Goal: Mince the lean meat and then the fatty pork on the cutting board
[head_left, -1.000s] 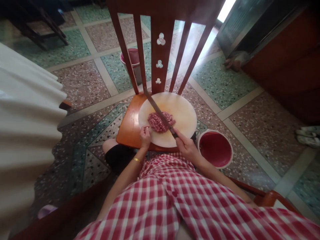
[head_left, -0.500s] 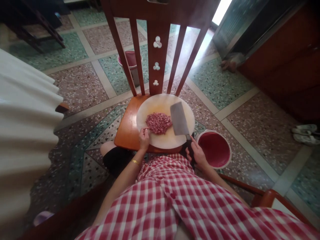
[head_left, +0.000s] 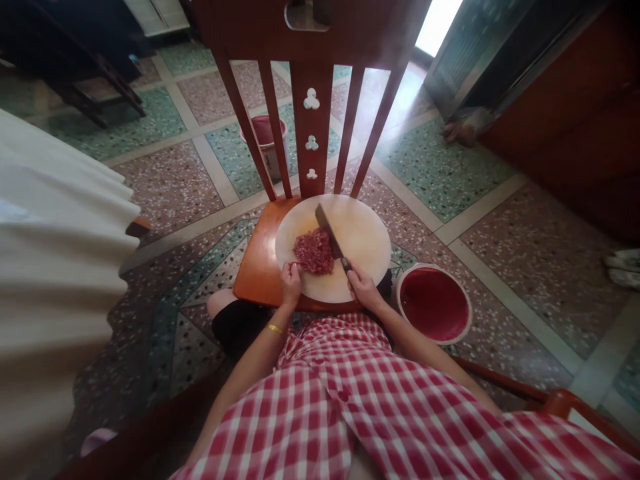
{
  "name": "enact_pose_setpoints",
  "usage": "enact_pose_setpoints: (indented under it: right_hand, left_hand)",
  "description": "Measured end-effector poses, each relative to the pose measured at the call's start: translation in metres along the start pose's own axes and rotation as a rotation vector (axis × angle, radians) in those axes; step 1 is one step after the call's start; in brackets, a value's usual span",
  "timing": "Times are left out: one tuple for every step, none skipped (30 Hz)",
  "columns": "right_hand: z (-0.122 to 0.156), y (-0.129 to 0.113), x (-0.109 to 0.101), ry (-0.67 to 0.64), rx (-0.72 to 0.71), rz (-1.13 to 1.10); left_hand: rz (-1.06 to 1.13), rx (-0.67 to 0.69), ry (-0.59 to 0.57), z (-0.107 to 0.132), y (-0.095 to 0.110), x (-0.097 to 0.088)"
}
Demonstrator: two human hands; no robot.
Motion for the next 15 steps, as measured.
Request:
enact_pose_setpoints:
  right_hand:
    - [0.002, -0.006, 0.001, 0.007, -0.104, 0.153]
    - [0.004, -0.009, 0.003, 0.008, -0.195, 0.309]
    - [0.008, -0.011, 0.006, 0.006, -0.259, 0.457]
    - [0.011, -0.011, 0.009, 0.001, -0.287, 0.591]
    - [0.014, -0.01, 0.012, -0.003, -0.284, 0.702]
    - [0.017, -0.008, 0.014, -0.009, -0.265, 0.779]
    - [0.019, -0.009, 0.015, -0.015, -0.249, 0.815]
    - [0.022, -0.011, 0.014, -0.021, -0.243, 0.804]
    - [0.025, -0.015, 0.011, -0.027, -0.249, 0.754]
    - [0.029, -0.023, 0.007, -0.032, -0.264, 0.678]
    - [0.033, -0.032, 0.001, -0.034, -0.28, 0.597]
    - [0.038, -0.043, -0.004, -0.031, -0.299, 0.52]
    - [0.043, -0.053, -0.009, -0.023, -0.322, 0.462]
    - [0.047, -0.062, -0.012, -0.011, -0.351, 0.417]
    - [0.049, -0.067, -0.013, 0.004, -0.382, 0.383]
  left_hand:
    - [-0.004, 0.008, 0.007, 0.0, 0.0, 0.0]
    - [-0.005, 0.013, 0.012, 0.0, -0.001, 0.0]
    - [-0.004, 0.016, 0.013, -0.001, -0.002, 0.0]
    - [-0.002, 0.018, 0.011, -0.001, -0.002, -0.001]
    - [-0.002, 0.019, 0.008, -0.001, -0.003, -0.001]
    - [-0.002, 0.019, 0.007, -0.001, -0.003, -0.001]
    - [-0.001, 0.018, 0.006, 0.0, -0.003, -0.001]
    - [0.004, 0.016, 0.002, 0.0, -0.003, -0.002]
    - [0.012, 0.013, -0.004, 0.0, -0.002, -0.002]
    - [0.026, 0.007, -0.011, 0.001, -0.002, -0.002]
    - [0.043, 0.0, -0.019, 0.001, -0.001, -0.002]
    - [0.063, -0.01, -0.026, 0.002, -0.001, -0.001]
    - [0.085, -0.022, -0.031, 0.002, -0.002, -0.001]
    - [0.105, -0.036, -0.033, 0.003, -0.002, 0.0]
    - [0.12, -0.048, -0.033, 0.003, -0.003, 0.0]
Point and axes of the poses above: each hand's wrist, its own z-axis away from the middle knuckle, its own x-axis out of the palm, y = z × x, the point moved 1 cm from there along -z, towards the middle knuckle, and after that the axes turned 6 degrees about x, right-handed, at the moved point
